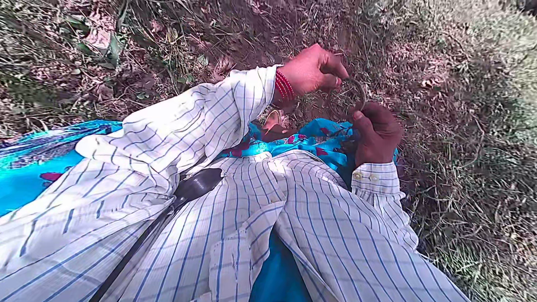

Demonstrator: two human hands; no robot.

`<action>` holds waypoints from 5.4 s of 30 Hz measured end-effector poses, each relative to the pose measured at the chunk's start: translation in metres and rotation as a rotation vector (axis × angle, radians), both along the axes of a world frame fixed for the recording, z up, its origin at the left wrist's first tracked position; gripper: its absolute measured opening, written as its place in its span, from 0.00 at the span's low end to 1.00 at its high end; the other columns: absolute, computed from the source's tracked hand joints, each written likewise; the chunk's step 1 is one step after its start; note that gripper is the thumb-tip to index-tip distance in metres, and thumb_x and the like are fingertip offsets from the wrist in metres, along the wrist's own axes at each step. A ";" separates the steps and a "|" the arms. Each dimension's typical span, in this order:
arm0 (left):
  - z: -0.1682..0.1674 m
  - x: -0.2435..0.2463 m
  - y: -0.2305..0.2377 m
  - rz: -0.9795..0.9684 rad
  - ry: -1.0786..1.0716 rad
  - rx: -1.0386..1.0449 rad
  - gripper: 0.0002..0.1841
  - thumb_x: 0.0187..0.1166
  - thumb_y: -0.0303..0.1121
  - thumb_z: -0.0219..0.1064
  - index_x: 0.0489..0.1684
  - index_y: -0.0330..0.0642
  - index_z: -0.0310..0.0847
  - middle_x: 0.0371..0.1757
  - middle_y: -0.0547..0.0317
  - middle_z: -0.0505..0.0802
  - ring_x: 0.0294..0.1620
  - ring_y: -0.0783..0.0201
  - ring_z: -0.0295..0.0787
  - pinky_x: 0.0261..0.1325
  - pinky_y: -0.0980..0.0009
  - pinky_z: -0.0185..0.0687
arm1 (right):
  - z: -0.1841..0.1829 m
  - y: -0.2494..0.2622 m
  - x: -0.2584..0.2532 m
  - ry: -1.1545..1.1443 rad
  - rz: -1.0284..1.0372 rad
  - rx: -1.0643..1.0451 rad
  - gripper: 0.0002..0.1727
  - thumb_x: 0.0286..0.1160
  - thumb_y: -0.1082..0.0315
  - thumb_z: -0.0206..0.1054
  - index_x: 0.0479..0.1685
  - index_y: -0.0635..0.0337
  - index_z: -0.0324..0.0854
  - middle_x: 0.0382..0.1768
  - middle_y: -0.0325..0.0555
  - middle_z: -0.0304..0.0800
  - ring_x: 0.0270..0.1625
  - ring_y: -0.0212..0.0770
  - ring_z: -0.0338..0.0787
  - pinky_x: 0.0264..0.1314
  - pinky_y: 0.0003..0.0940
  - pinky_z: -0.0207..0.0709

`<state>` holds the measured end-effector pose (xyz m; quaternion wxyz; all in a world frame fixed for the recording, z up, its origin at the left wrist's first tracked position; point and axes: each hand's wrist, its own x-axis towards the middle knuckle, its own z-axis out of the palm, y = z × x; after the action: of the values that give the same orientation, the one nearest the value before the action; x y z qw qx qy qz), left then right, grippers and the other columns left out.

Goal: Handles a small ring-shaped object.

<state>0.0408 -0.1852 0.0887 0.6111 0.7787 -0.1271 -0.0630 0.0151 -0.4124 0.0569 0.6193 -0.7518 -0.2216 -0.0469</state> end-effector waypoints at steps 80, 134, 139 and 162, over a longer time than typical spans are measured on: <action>-0.009 -0.013 -0.011 -0.271 0.320 -0.422 0.20 0.93 0.28 0.47 0.26 0.48 0.79 0.21 0.72 0.89 0.26 0.74 0.90 0.39 0.74 0.91 | 0.001 -0.017 -0.012 -0.035 0.056 -0.056 0.04 0.78 0.73 0.66 0.42 0.53 0.83 0.38 0.20 0.92 0.44 0.18 0.91 0.53 0.22 0.87; -0.006 -0.008 -0.016 -0.074 0.032 0.341 0.13 0.83 0.34 0.65 0.26 0.40 0.86 0.23 0.66 0.82 0.25 0.75 0.73 0.36 0.71 0.69 | 0.006 -0.003 -0.021 0.505 -0.042 0.232 0.19 0.91 0.70 0.42 0.41 0.51 0.82 0.22 0.28 0.91 0.27 0.26 0.91 0.38 0.24 0.88; -0.007 -0.011 -0.019 -0.097 0.210 0.192 0.11 0.85 0.30 0.63 0.33 0.36 0.88 0.27 0.65 0.87 0.26 0.79 0.79 0.37 0.78 0.78 | 0.002 0.000 -0.021 0.378 -0.144 0.242 0.08 0.90 0.69 0.48 0.47 0.47 0.72 0.31 0.25 0.90 0.34 0.28 0.92 0.46 0.28 0.89; -0.034 -0.034 -0.057 -0.012 0.295 0.004 0.11 0.89 0.27 0.57 0.53 0.28 0.83 0.36 0.55 0.86 0.28 0.75 0.76 0.36 0.78 0.75 | -0.017 0.013 -0.017 -0.083 -0.070 -0.155 0.57 0.67 0.62 0.76 0.88 0.80 0.39 0.69 0.61 0.74 0.61 0.33 0.87 0.59 0.26 0.85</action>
<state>0.0072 -0.2418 0.0549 0.6212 0.7615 -0.0406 -0.1806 -0.0023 -0.3993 0.0399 0.5476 -0.8022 -0.2234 -0.0822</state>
